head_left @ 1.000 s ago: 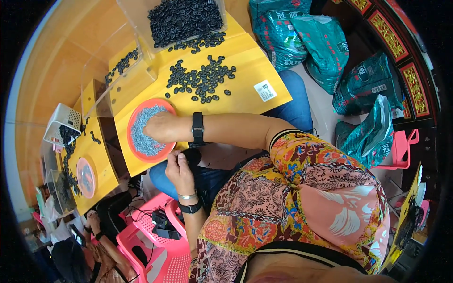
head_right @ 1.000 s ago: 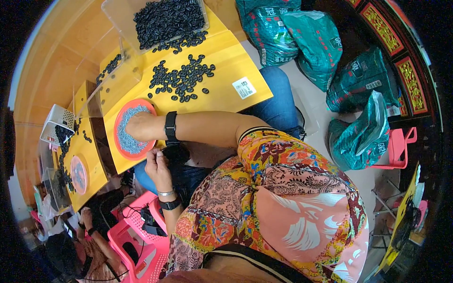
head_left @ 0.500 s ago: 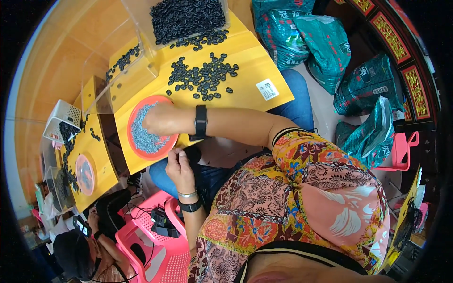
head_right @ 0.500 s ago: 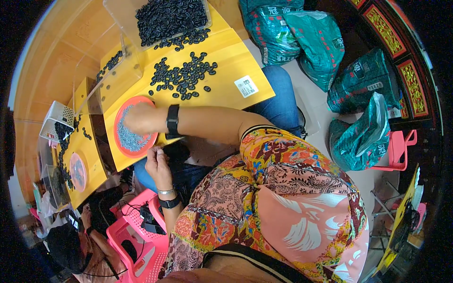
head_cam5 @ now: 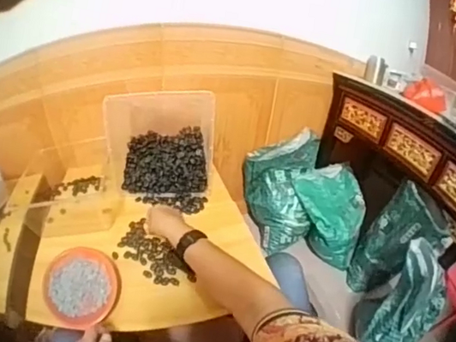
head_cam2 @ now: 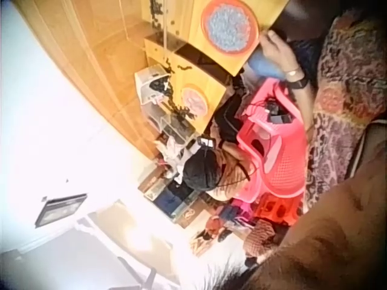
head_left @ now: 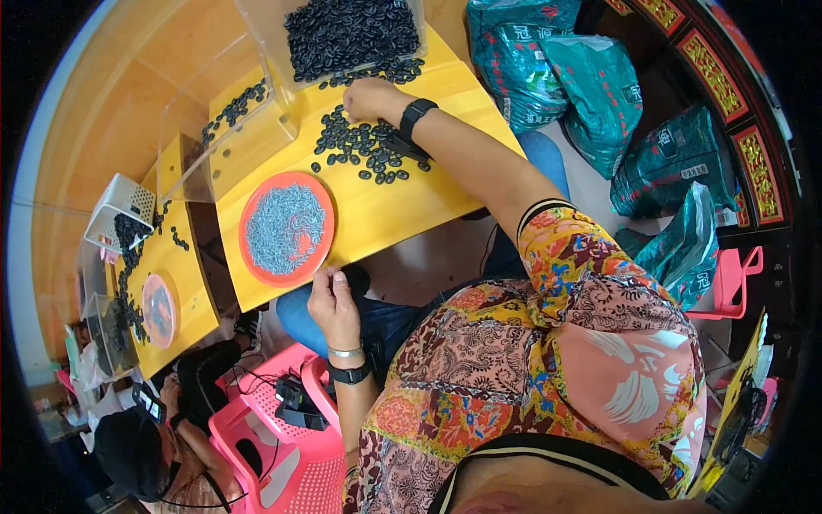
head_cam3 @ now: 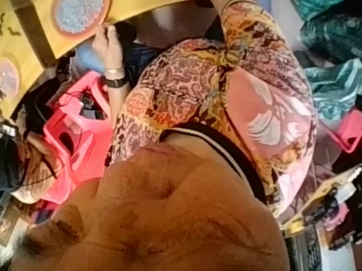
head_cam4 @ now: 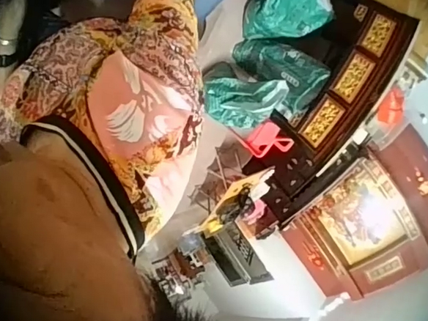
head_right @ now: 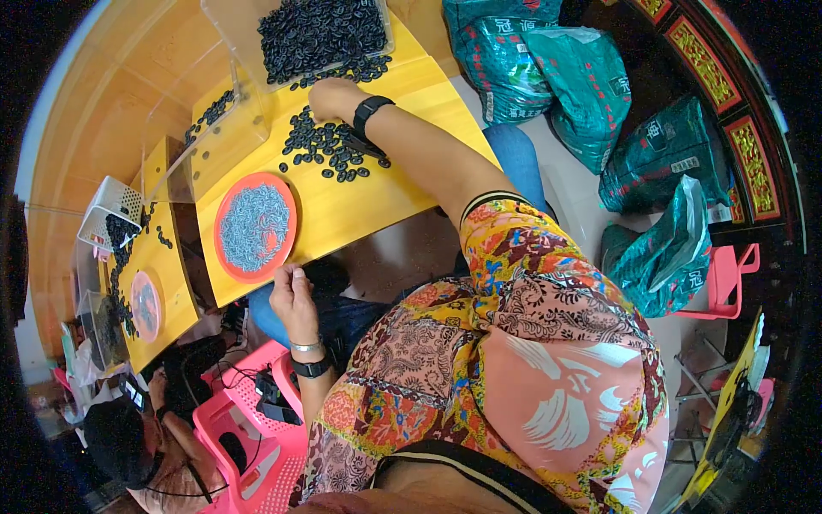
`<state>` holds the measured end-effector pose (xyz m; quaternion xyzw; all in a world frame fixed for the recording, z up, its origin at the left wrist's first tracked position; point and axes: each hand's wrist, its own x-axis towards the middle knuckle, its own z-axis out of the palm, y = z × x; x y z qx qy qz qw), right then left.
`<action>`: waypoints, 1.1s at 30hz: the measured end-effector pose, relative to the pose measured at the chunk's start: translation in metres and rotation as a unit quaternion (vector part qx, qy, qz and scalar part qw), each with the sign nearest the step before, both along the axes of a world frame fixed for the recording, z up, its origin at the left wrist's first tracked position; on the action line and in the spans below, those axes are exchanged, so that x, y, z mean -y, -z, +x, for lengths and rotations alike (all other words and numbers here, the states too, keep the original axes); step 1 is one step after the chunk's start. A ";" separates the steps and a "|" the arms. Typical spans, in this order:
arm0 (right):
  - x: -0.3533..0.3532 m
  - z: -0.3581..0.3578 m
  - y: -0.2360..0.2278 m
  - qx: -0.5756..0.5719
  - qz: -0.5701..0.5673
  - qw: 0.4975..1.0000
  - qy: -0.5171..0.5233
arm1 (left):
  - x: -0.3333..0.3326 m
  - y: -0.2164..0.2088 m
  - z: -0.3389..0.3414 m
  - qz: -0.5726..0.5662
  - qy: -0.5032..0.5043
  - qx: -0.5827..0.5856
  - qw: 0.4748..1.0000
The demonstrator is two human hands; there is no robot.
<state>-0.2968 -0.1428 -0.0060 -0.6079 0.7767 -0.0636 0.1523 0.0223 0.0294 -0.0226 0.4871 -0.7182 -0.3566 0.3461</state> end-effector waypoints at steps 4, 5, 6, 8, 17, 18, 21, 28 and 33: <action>0.007 0.011 0.003 0.042 -0.022 0.999 0.005 | 0.000 0.002 0.003 -0.020 -0.004 0.001 1.000; 0.009 0.011 0.007 0.026 -0.029 0.999 -0.001 | 0.000 0.002 0.001 -0.034 0.000 0.003 0.999; 0.012 0.010 0.011 0.009 -0.036 0.999 -0.007 | 0.001 0.002 0.000 -0.048 0.004 0.004 0.999; 0.015 0.008 0.016 0.006 -0.045 0.999 0.003 | 0.002 0.003 -0.001 -0.050 0.008 0.002 0.999; 0.000 0.015 0.000 -0.008 -0.081 0.996 -0.027 | 0.003 0.003 0.005 -0.021 0.000 0.019 1.000; -0.003 0.017 -0.002 -0.006 -0.080 0.996 -0.031 | 0.004 0.003 0.006 -0.025 0.002 0.025 0.999; -0.030 0.038 -0.022 0.290 -0.167 0.935 -0.119 | 0.004 -0.004 0.007 0.074 -0.014 -0.080 0.994; -0.093 0.129 -0.055 0.550 -0.046 0.810 -0.199 | 0.008 -0.024 0.016 0.169 -0.022 -0.281 0.944; -0.097 0.158 -0.031 0.587 -0.013 0.774 -0.236 | 0.008 -0.034 0.019 0.198 -0.035 -0.341 0.918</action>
